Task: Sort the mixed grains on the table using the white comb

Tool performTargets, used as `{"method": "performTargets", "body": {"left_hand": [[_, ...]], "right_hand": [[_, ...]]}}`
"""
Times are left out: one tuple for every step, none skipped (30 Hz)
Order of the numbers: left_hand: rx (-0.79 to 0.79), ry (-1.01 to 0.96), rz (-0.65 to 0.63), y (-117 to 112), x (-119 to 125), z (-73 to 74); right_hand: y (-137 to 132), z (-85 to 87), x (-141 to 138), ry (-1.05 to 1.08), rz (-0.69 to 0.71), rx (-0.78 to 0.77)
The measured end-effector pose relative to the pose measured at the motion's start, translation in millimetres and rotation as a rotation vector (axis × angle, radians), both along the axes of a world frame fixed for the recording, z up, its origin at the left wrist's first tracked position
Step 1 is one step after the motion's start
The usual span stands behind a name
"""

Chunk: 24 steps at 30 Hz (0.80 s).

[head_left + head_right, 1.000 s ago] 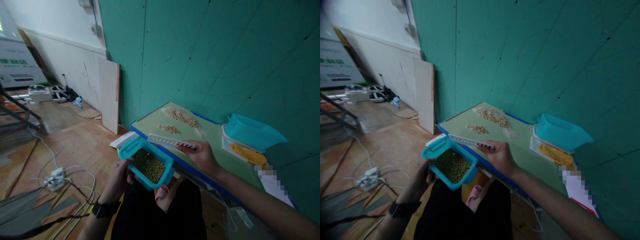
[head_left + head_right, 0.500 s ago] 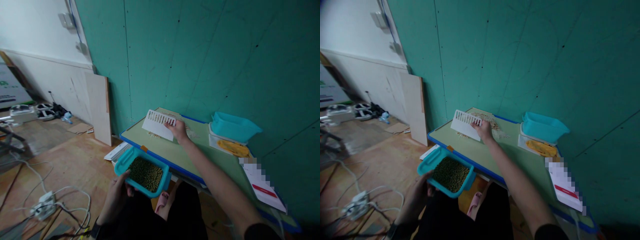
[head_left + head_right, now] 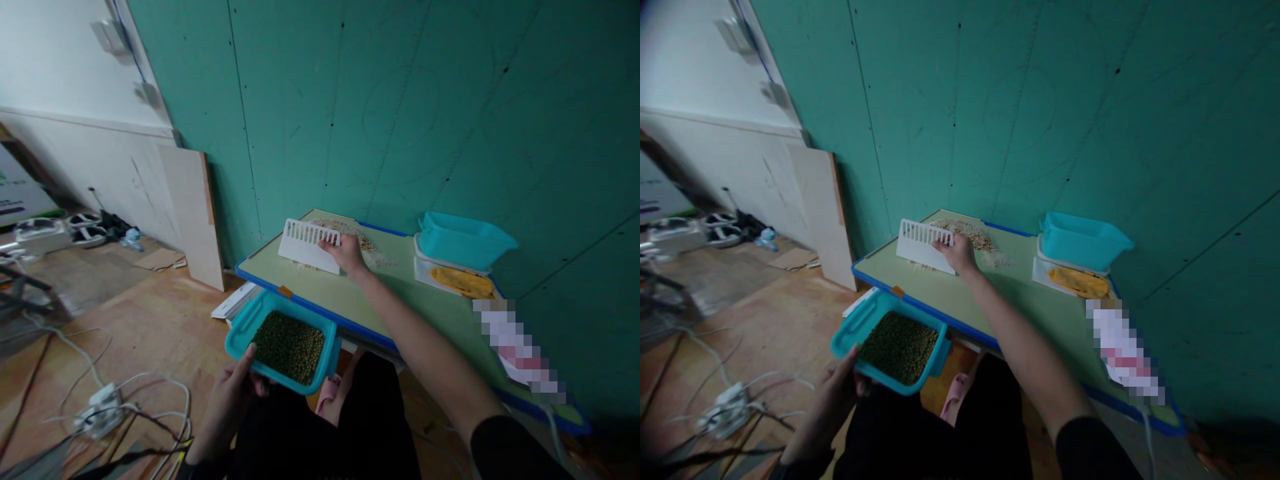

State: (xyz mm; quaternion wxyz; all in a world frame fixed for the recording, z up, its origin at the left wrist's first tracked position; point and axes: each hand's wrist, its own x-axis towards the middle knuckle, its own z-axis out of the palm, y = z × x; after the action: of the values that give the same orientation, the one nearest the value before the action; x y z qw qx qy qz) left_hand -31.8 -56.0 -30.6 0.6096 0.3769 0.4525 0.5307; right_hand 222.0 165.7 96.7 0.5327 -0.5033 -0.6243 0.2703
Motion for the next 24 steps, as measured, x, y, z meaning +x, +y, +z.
{"method": "performTargets", "body": {"left_hand": [[-0.002,-0.002,-0.014,-0.7,-2.6,-1.5],[-0.006,-0.005,-0.021,-1.6,-4.1,-2.0],[-0.010,-0.011,-0.022,-2.6,-4.5,-1.6],[-0.013,-0.016,-0.021,-3.5,-3.9,-0.4],[-0.013,-0.020,-0.018,-4.4,-2.6,1.2],[-0.011,-0.024,-0.015,-5.1,-0.9,3.0],[-0.008,-0.028,-0.013,-5.5,0.9,4.7],[-0.008,-0.032,-0.010,-5.8,2.5,6.1],[-0.012,-0.035,-0.006,-5.8,3.8,7.0],[-0.018,-0.038,0.001,-5.6,4.5,7.4],[-0.023,-0.038,0.011,-5.2,4.7,7.4],[-0.026,-0.035,0.019,-4.7,4.5,6.9],[-0.028,-0.028,0.024,-4.1,3.9,6.1],[-0.028,-0.022,0.025,-3.5,3.2,5.1],[-0.028,-0.015,0.025,-3.0,2.4,4.1],[-0.029,-0.010,0.025,-2.6,1.8,3.2],[-0.029,-0.007,0.025,-2.4,1.3,2.4],[-0.027,-0.009,0.024,-2.2,1.2,1.9],[-0.023,-0.012,0.022,-2.3,1.2,1.6],[-0.019,-0.014,0.021,-2.4,1.4,1.6],[-0.013,-0.013,0.020,-2.6,1.8,2.0],[-0.009,-0.010,0.020,-2.8,2.2,2.6],[-0.007,-0.005,0.025,-3.1,2.6,3.5],[-0.008,-0.001,0.030,-3.3,3.1,4.6]], "right_hand": [[0.4,-1.0,-0.5,-0.003,0.005,0.005],[0.9,-1.9,-0.9,-0.005,0.009,0.012],[1.2,-2.6,-1.3,-0.005,0.012,0.019],[1.4,-3.1,-1.6,-0.002,0.013,0.025],[1.4,-3.3,-1.9,0.003,0.015,0.029],[1.1,-3.2,-2.1,0.010,0.017,0.032],[0.6,-2.9,-2.3,0.017,0.021,0.032],[-0.1,-2.2,-2.5,0.025,0.028,0.031],[-1.0,-1.5,-2.7,0.034,0.037,0.028],[-1.9,-0.8,-2.9,0.045,0.046,0.024],[-2.7,-0.1,-3.1,0.054,0.054,0.018],[-3.3,0.4,-3.2,0.062,0.059,0.014],[-3.7,0.6,-3.2,0.067,0.060,0.014],[-3.8,0.6,-3.1,0.067,0.058,0.017],[-3.8,0.5,-3.1,0.066,0.051,0.024],[-3.6,0.2,-2.9,0.063,0.043,0.029],[-3.4,0.0,-2.8,0.059,0.037,0.031],[-3.2,-0.2,-2.7,0.054,0.031,0.030],[-3.3,-0.2,-2.7,0.048,0.027,0.026],[-3.5,-0.1,-2.8,0.040,0.022,0.020],[-4.0,0.2,-3.0,0.033,0.017,0.016],[-4.8,0.6,-3.3,0.025,0.015,0.013],[-5.7,1.2,-3.7,0.021,0.016,0.010],[-6.7,1.9,-4.2,0.020,0.025,0.006]]}}
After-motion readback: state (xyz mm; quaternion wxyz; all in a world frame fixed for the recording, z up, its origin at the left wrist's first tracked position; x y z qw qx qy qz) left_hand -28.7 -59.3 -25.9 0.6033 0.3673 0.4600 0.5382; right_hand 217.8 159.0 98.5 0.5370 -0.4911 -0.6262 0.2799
